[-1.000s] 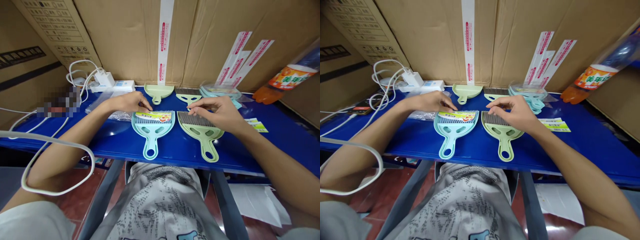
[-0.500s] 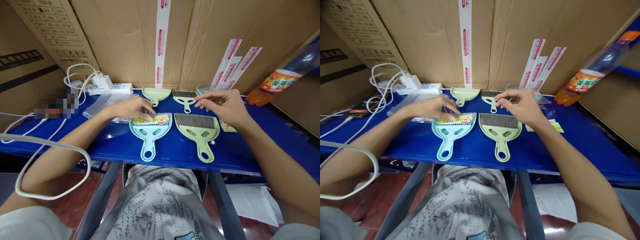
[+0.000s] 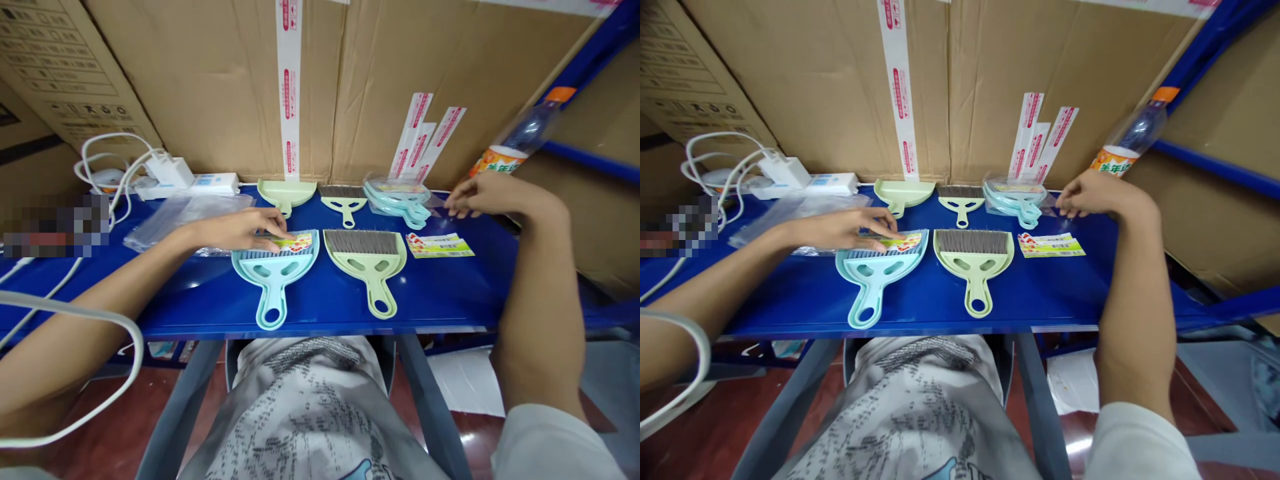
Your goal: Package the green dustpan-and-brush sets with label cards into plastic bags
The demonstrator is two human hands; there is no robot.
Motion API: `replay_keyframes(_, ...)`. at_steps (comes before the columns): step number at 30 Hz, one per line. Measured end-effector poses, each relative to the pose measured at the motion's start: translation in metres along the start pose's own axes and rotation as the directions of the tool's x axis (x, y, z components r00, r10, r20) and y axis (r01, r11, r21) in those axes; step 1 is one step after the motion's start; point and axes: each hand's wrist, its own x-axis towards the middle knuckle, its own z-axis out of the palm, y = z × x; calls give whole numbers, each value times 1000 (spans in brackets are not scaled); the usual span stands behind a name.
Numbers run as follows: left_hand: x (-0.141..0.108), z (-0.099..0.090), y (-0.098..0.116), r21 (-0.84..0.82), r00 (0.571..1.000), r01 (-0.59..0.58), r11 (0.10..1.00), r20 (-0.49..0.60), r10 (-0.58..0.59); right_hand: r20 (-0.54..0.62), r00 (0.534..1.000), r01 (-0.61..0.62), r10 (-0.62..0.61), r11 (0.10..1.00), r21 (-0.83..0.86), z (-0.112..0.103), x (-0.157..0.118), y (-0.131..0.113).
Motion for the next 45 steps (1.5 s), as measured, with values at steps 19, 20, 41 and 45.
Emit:
replay_keyframes(19,4,4,1,46,961,13,999,-276,0,528,832,28,168,939,-343,39,28,-3)
replay_keyframes(20,4,4,2,46,960,16,999,-281,-3,530,833,28,158,945,-326,38,26,-5)
replay_keyframes(41,5,3,6,53,949,27,998,-314,-9,436,886,-39,157,963,-268,34,20,-10)
replay_keyframes(45,5,3,6,57,949,30,998,-315,-11,417,903,-15,103,978,-210,35,20,-8)
